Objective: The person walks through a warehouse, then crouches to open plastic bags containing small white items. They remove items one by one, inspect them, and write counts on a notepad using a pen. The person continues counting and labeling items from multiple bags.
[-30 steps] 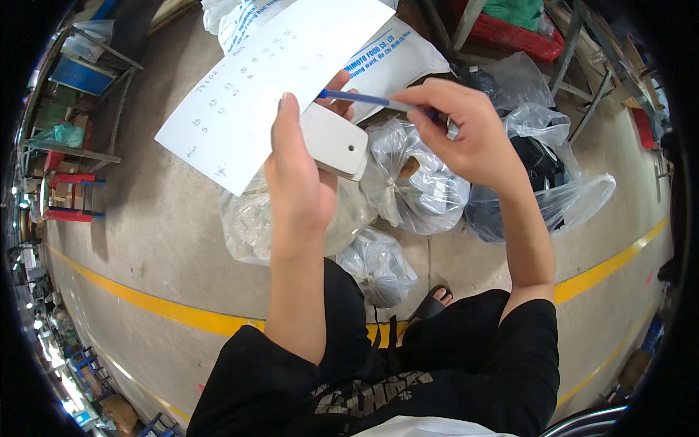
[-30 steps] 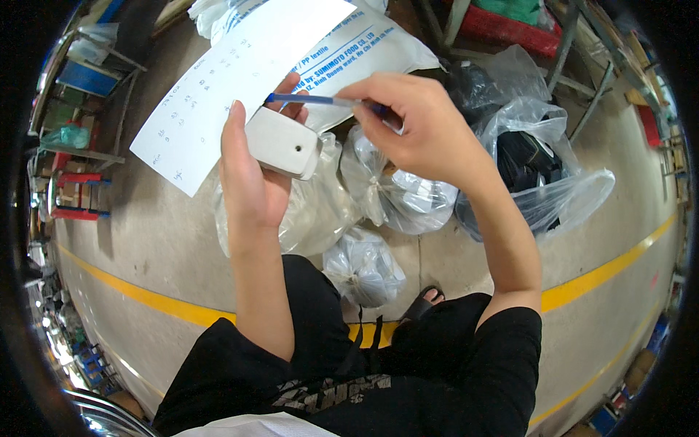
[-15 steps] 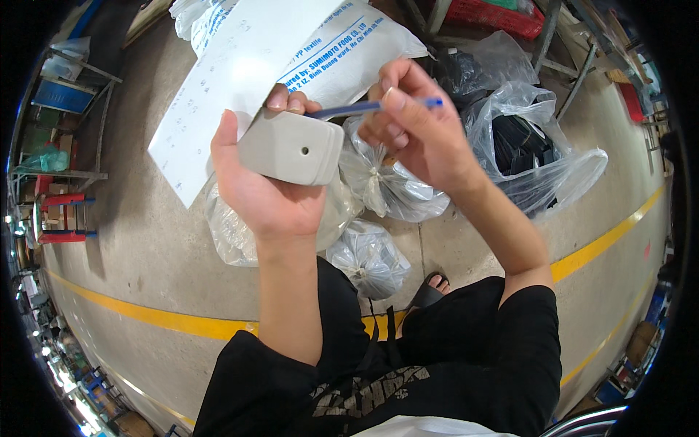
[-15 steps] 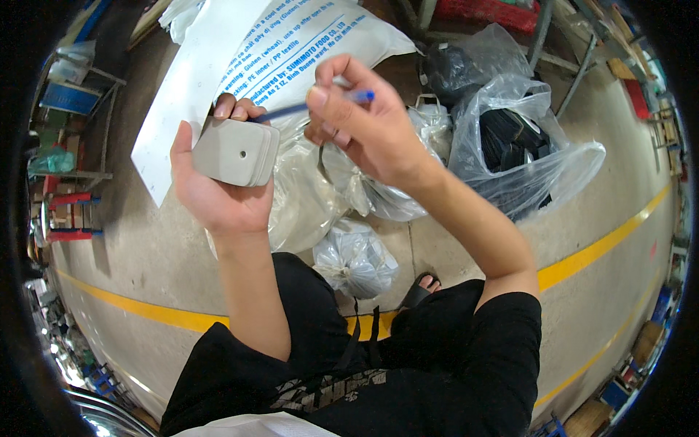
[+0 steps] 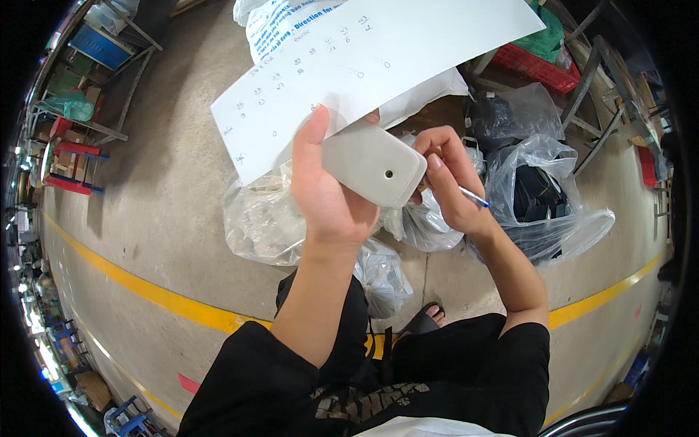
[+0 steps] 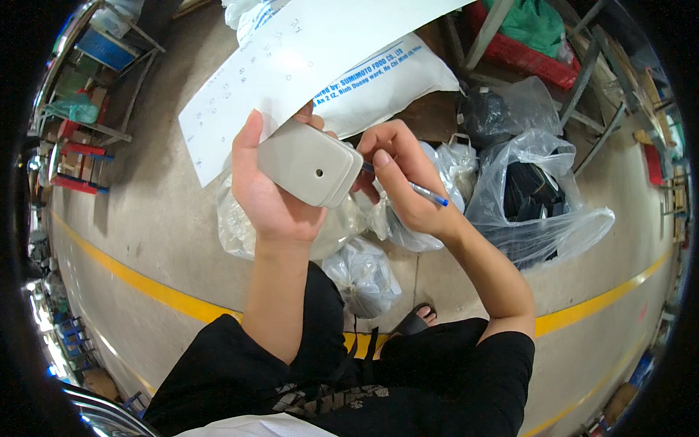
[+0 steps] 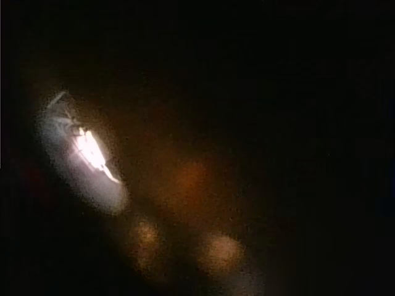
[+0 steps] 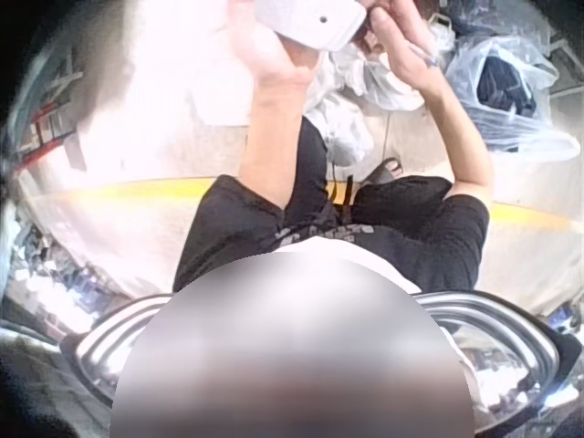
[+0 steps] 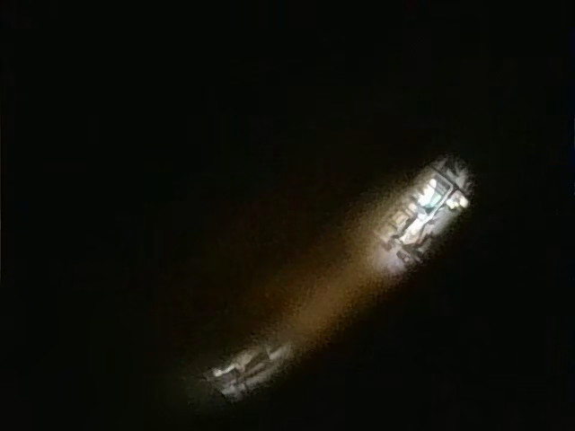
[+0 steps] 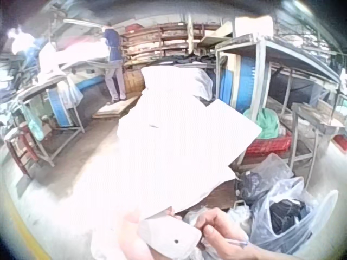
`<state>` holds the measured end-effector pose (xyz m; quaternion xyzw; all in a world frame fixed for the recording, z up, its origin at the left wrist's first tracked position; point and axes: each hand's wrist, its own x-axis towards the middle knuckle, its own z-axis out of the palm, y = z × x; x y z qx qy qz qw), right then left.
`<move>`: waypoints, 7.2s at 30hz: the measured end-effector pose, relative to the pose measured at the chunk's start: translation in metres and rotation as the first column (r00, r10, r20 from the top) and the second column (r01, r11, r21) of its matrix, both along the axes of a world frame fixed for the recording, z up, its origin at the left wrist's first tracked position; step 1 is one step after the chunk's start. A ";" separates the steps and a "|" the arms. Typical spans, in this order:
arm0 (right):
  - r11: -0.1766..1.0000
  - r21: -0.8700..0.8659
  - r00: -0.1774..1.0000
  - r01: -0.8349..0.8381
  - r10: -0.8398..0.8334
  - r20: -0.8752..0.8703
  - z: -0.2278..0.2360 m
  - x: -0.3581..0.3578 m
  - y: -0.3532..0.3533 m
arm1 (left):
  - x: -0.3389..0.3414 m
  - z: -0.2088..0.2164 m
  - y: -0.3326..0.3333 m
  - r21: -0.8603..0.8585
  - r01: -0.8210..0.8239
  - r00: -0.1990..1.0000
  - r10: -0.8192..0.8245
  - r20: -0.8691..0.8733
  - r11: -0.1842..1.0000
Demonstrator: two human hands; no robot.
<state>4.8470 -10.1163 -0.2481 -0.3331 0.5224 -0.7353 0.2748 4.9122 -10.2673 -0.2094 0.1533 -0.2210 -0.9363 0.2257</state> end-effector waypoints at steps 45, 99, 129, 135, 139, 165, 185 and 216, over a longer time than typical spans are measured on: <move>0.943 -0.280 0.918 0.182 -0.265 -0.294 0.040 0.006 0.036 | 0.000 -0.004 -0.018 -0.474 -0.085 0.993 0.115 0.034 0.876; 0.754 -0.132 0.449 0.644 -0.512 -0.732 0.076 0.020 0.025 | 0.020 -0.010 0.063 -0.780 0.213 0.973 -0.202 0.113 0.589; 0.632 -0.238 0.244 0.738 -0.578 -0.779 -0.011 -0.054 0.047 | 0.002 0.000 -0.009 -0.719 -0.070 0.992 0.124 0.023 0.691; 0.903 0.356 0.916 0.242 -0.092 -0.390 -0.095 -0.008 0.034 | 0.008 -0.014 -0.032 -0.753 -0.055 0.978 0.189 0.092 0.656; 0.770 0.637 0.460 0.050 0.548 -0.699 -0.151 0.071 0.025 | 0.012 -0.011 -0.044 -0.844 -0.077 0.943 0.314 0.111 0.531; 0.780 0.626 0.903 -0.025 0.286 -0.320 -0.126 0.055 0.049 | 0.013 -0.016 -0.032 -0.663 -0.250 0.959 0.086 -0.270 0.706; 0.536 0.465 0.696 0.705 -0.649 -0.307 -0.241 -0.139 0.135 | 0.010 -0.010 -0.043 -0.716 0.001 0.924 0.273 0.267 0.698; 0.859 -0.149 0.871 0.489 -0.475 0.124 0.037 -0.070 0.051 | 0.003 0.003 -0.009 -0.515 0.007 0.985 0.084 0.154 0.857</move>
